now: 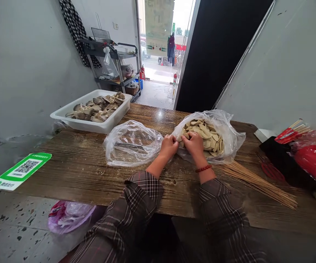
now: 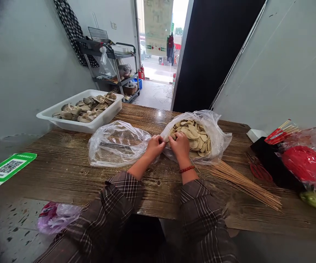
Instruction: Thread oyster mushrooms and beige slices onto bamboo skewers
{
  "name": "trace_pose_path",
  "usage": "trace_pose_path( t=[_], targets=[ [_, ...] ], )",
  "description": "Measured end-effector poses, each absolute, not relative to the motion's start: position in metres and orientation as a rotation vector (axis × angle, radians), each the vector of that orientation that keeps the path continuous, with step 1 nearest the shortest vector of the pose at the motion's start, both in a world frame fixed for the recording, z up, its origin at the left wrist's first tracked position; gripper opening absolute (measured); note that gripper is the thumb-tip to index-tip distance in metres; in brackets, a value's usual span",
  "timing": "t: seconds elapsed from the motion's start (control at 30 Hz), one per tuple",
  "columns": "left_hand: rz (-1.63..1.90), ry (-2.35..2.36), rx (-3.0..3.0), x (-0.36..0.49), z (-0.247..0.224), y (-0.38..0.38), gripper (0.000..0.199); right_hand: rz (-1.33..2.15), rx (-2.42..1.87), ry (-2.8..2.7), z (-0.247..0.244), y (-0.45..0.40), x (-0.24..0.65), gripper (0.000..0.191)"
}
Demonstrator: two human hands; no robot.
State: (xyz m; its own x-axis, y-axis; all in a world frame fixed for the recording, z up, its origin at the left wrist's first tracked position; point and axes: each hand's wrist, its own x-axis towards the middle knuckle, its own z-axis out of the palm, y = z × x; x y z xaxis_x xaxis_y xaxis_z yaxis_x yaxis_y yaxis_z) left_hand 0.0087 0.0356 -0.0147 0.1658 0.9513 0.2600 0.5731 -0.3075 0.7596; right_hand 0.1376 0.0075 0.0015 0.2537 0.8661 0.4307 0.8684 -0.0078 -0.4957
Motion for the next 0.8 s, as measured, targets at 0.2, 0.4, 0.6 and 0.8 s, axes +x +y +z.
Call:
trace_pose_path(
  t=[0.2,0.4,0.6,0.8],
  targets=[
    [1.134,1.392,1.683,0.005,-0.01,0.038,0.014,0.194,-1.631,-1.338,0.003,-0.002,0.152,0.027],
    [1.187,1.417,1.757,0.004,-0.014,0.039,0.011,0.4,-1.52,-1.322,0.014,-0.029,0.173,0.036],
    [1.429,1.271,1.919,0.006,-0.007,0.032,0.02,0.342,-1.565,-1.686,0.026,-0.063,0.222,0.032],
    [1.405,1.071,2.184,0.014,0.001,0.014,0.01,0.341,-1.596,-2.027,0.02,-0.061,0.238,0.026]
  ],
)
